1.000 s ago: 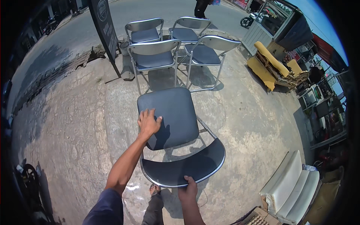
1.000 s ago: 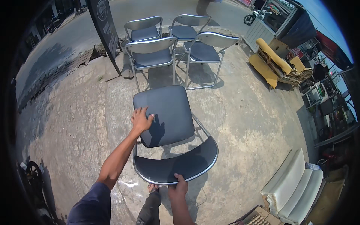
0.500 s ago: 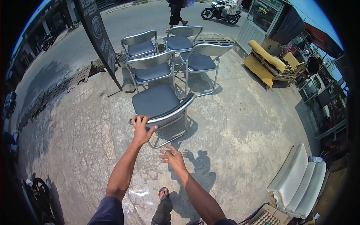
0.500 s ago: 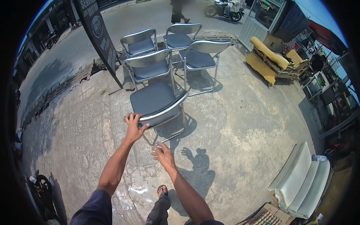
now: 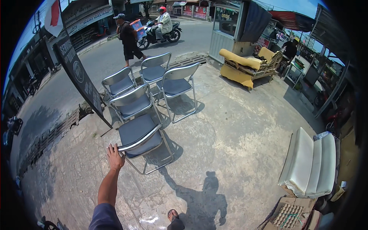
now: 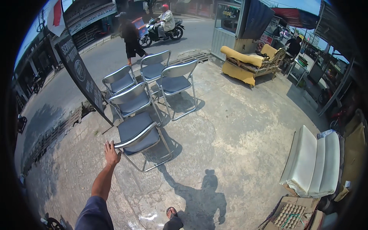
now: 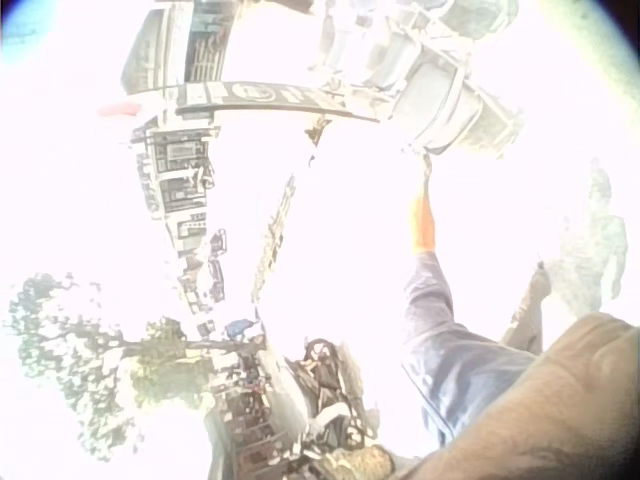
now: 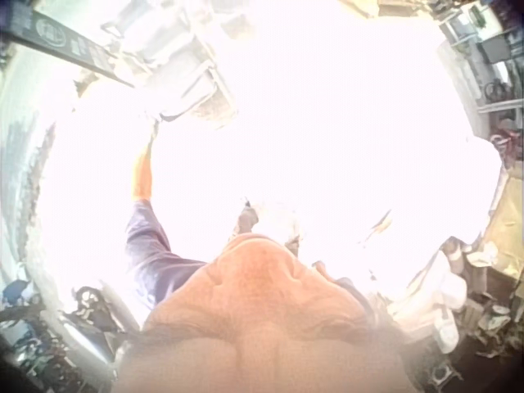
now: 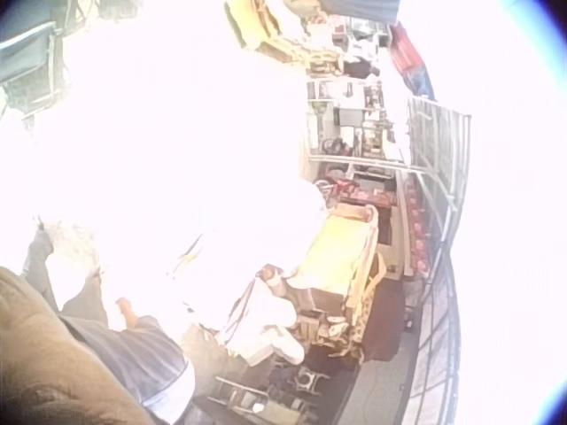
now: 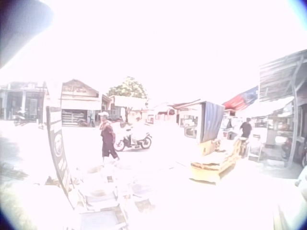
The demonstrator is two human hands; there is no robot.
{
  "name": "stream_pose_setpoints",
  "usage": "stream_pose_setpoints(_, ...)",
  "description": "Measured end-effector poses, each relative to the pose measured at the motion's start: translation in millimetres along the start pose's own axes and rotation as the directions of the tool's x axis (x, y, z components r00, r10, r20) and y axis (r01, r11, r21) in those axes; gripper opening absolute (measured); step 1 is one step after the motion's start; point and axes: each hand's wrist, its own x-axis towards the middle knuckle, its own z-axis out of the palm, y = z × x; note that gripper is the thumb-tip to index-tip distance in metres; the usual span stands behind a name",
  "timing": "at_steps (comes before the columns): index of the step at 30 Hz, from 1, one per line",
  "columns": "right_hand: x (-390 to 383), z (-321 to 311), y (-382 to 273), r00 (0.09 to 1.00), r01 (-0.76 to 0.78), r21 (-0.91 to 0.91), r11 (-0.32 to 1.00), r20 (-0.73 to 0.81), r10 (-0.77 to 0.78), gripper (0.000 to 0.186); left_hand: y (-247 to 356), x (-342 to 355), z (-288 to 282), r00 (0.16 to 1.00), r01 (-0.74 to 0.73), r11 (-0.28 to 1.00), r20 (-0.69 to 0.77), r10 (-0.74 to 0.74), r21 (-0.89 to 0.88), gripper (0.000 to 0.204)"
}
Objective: The person repairs a folding chair by prying off a metal bracket with a screwdriver and hammer, hammering a small metal piece, and then retrieving a wooden seat board to fit into the frame.
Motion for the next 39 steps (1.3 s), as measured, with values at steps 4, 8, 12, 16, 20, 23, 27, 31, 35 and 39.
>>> stream_pose_setpoints(4,-52.7,21.5,-57.8,0.958,0.286,0.149,0.946,-0.073,-0.278,0.036,50.0,-106.2,70.9,0.951,0.220,0.921,-0.140,-0.276,-0.320,0.086)
stream_pose_setpoints(8,-134.6,36.0,-105.6,0.801,0.599,0.265,0.756,-0.188,-0.569,0.036,99.9,-315.6,142.4,0.503,0.005,0.953,0.824,0.260,-0.304,0.062)
stream_pose_setpoints(12,-206.5,21.7,-73.7,0.645,0.763,0.301,0.571,-0.394,-0.655,0.037,194.6,-526.8,117.5,-0.396,0.501,0.838,0.804,0.444,-0.216,0.065)
stream_pose_setpoints(16,-242.7,-9.9,64.9,0.588,0.795,0.367,0.483,-0.662,-0.465,0.037,307.4,-646.4,-27.9,-0.579,0.563,0.786,0.556,0.596,-0.256,0.066)
stream_pose_setpoints(20,-271.8,-32.1,238.2,0.547,0.792,0.421,0.442,-0.811,-0.209,0.038,354.3,-740.4,-148.4,-0.654,0.622,0.747,0.368,0.661,-0.236,0.066)
stream_pose_setpoints(23,-288.9,-60.3,380.6,0.527,0.748,0.471,0.468,-0.850,0.012,0.038,382.8,-809.2,-192.5,-0.707,0.626,0.757,0.273,0.652,-0.188,0.067)
stream_pose_setpoints(27,-312.1,-85.2,553.2,0.517,0.664,0.566,0.488,-0.820,0.247,0.039,412.5,-865.1,-145.4,-0.610,0.507,0.802,0.526,0.593,-0.316,0.068)
stream_pose_setpoints(31,-319.5,-94.8,667.7,0.524,0.628,0.654,0.421,-0.756,0.393,0.039,414.2,-861.3,1.8,0.012,-0.736,0.557,0.815,0.579,-0.384,0.045)
stream_pose_setpoints(35,-307.8,-97.7,747.0,0.564,0.595,0.742,0.307,-0.658,0.498,0.040,372.6,-846.0,59.5,0.282,-0.224,0.971,0.959,-0.021,0.087,0.035)
stream_pose_setpoints(39,-315.7,-102.8,819.6,0.626,0.528,0.836,0.151,-0.503,0.595,0.040,471.4,-973.2,58.5,0.115,-0.619,0.785,0.990,0.081,0.007,0.033)
